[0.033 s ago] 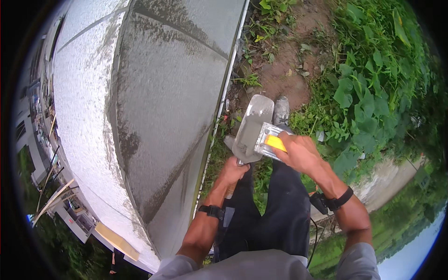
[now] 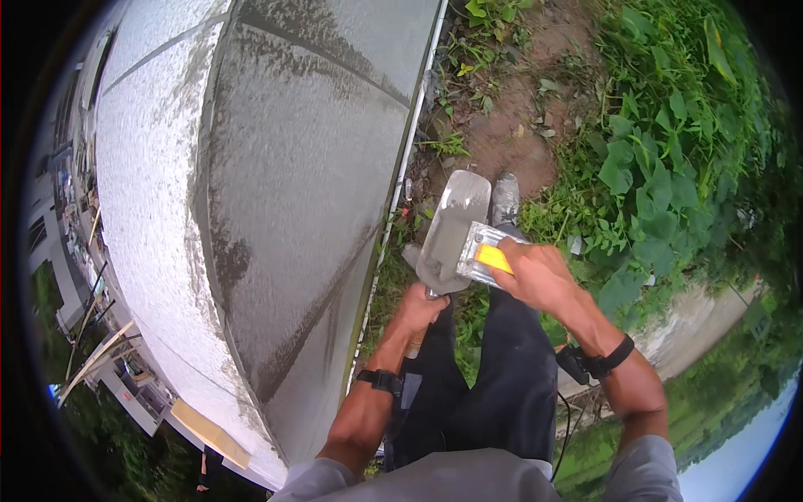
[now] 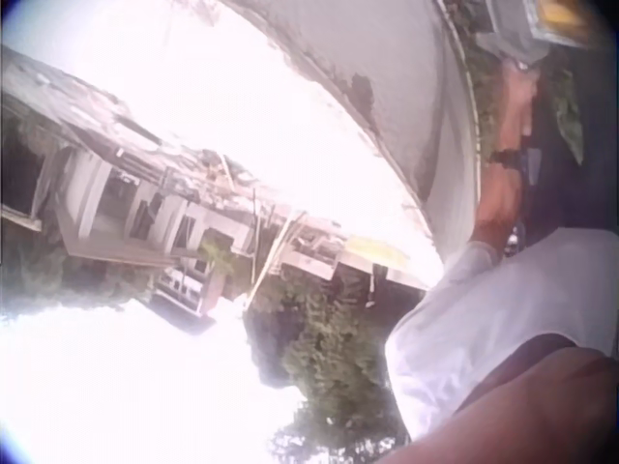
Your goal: Applying and smoothing plaster on a concrete wall edge using a trowel and a float.
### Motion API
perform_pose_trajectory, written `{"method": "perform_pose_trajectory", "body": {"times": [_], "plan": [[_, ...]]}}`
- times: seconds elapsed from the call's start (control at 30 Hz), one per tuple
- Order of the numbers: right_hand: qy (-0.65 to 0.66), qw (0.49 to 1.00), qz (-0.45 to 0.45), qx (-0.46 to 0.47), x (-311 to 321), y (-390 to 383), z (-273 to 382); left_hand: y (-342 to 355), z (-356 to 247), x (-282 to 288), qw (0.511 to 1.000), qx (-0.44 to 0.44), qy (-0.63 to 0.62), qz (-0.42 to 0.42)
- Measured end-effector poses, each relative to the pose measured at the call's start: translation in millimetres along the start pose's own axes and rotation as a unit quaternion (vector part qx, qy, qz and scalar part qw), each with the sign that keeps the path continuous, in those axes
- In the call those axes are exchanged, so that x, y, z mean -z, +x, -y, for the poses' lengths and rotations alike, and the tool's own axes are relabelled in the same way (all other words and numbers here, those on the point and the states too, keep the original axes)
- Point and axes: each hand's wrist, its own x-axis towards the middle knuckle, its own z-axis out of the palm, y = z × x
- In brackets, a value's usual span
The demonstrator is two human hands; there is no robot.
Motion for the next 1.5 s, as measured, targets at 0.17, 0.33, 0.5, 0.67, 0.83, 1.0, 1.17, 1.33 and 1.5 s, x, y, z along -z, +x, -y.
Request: {"method": "perform_pose_trajectory", "body": {"times": [0.17, 0.33, 0.5, 0.67, 0.83, 1.0, 1.17, 1.33, 1.5], "plan": [[-0.030, 0.997, 0.072, -0.010, -12.1, -1.7, -18.0, 1.9, -0.6, 6.5, 0.999, -0.016, -0.041, 0.004], [-0.008, 0.991, 0.064, -0.118, 14.9, -12.8, -32.5, 11.6, 1.6, 19.2, 0.994, -0.046, -0.095, -0.034], [0.135, 0.990, -0.034, -0.038, 32.6, 48.2, -37.0, 28.0, 24.7, 19.9, 0.998, 0.039, 0.018, -0.044], [0.192, 0.976, -0.079, 0.069, 4.4, 174.8, -39.0, 28.1, 53.5, -1.2, 0.998, 0.056, 0.000, -0.022], [0.250, 0.952, -0.115, 0.131, -23.1, 245.3, -31.9, 33.5, 61.1, -16.1, 0.997, 0.073, -0.012, -0.021], [0.276, 0.941, -0.130, 0.145, -34.8, 274.3, -30.1, 42.0, 57.8, -23.1, 0.996, 0.071, -0.047, -0.030], [0.219, 0.963, -0.124, 0.098, -51.4, 272.5, -28.1, 48.2, 52.7, -23.3, 0.996, 0.080, -0.036, -0.019], [0.225, 0.964, -0.131, 0.049, -52.5, 243.5, -26.3, 48.6, 50.6, -21.3, 0.995, 0.074, -0.059, -0.015], [0.313, 0.929, -0.131, 0.147, -72.4, 248.2, -4.0, 46.2, 55.0, -17.7, 0.996, 0.086, -0.040, -0.003]]}}
